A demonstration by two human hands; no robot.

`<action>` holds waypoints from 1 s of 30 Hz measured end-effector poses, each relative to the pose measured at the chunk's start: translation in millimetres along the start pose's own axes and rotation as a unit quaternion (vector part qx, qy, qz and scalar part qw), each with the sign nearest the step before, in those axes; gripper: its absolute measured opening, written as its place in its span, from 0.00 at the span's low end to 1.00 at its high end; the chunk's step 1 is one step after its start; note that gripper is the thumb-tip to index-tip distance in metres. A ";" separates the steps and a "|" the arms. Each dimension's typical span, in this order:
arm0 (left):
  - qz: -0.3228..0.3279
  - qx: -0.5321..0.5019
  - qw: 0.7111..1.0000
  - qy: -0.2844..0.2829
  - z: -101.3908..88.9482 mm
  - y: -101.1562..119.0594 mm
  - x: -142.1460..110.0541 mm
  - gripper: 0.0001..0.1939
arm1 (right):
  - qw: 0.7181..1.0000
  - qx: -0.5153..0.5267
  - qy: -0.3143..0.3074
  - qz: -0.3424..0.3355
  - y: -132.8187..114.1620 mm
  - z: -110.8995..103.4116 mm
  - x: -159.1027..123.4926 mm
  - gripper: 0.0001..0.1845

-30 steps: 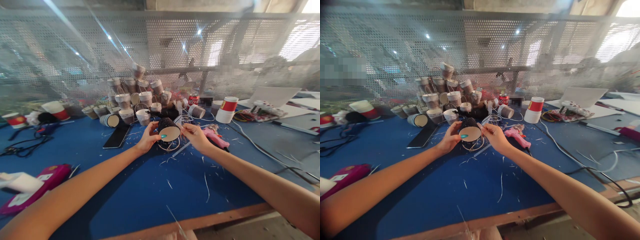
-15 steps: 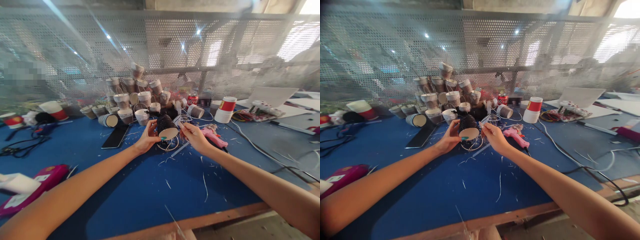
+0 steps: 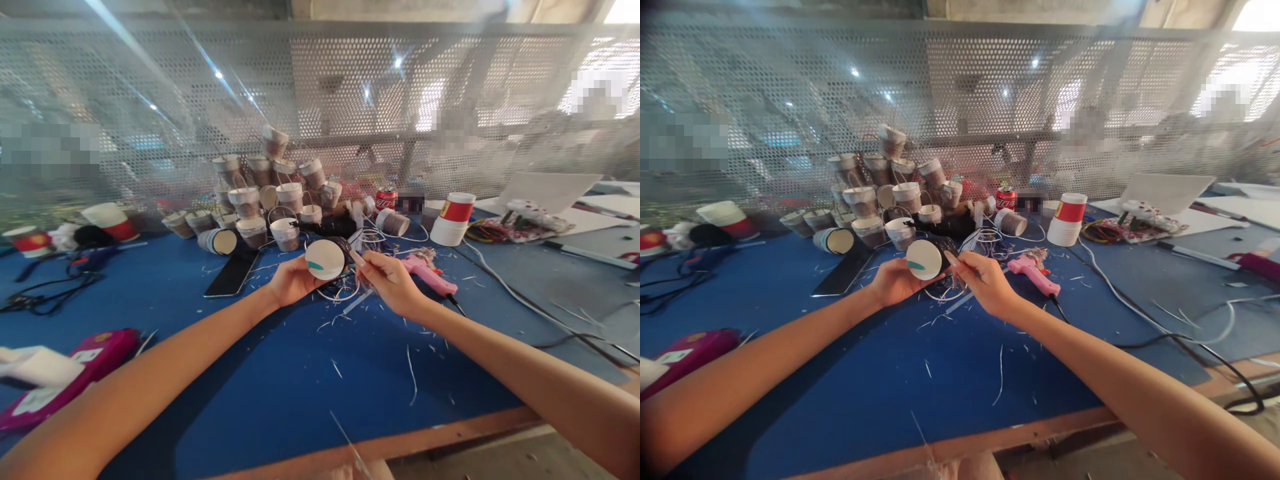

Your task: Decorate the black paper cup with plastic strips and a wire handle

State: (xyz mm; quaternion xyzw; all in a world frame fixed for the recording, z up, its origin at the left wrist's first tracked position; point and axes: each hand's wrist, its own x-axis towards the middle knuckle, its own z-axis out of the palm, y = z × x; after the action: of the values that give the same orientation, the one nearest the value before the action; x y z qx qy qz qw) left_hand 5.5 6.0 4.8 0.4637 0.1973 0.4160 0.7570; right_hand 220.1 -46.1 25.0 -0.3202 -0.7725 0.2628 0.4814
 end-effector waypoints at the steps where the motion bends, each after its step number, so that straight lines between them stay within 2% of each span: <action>1: 0.006 0.008 1.000 0.014 0.8 -0.1 0.0 0.32 | 1.000 0.008 0.000 0.004 0.3 0.4 0.1 0.19; 4: 0.015 0.034 0.999 0.029 4.7 0.4 -1.4 0.37 | 0.999 0.016 0.005 0.036 3.9 2.1 1.5 0.15; 7: 0.015 0.042 0.999 -0.002 10.1 1.7 -3.5 0.42 | 0.998 -0.022 -0.014 0.052 8.4 2.7 3.1 0.14; 11: 0.028 0.067 0.996 -0.046 13.7 1.4 -4.7 0.45 | 0.998 -0.059 -0.030 0.019 12.6 0.7 3.0 0.10; 18: 0.041 0.127 0.990 -0.039 13.6 -1.9 -5.2 0.51 | 0.991 -0.118 -0.059 -0.031 12.9 -2.3 1.4 0.08; 21: 0.034 0.137 0.989 -0.038 14.4 -1.6 -6.0 0.50 | 0.989 -0.130 -0.070 -0.027 12.2 -2.5 1.6 0.09; 26: 0.041 0.140 0.989 -0.030 15.6 -1.5 -7.6 0.40 | 0.987 -0.138 -0.082 -0.021 14.4 -2.9 2.0 0.10; 30: 0.049 0.155 0.987 -0.013 16.4 -1.6 -7.6 0.36 | 0.986 -0.142 -0.081 -0.019 16.0 -2.4 2.1 0.10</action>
State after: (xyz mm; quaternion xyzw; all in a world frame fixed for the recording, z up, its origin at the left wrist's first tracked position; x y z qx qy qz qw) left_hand 13.0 -9.4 10.9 0.5900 0.2271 0.4106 0.6571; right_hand 225.4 -33.8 15.7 -0.3484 -0.8442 0.1667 0.3716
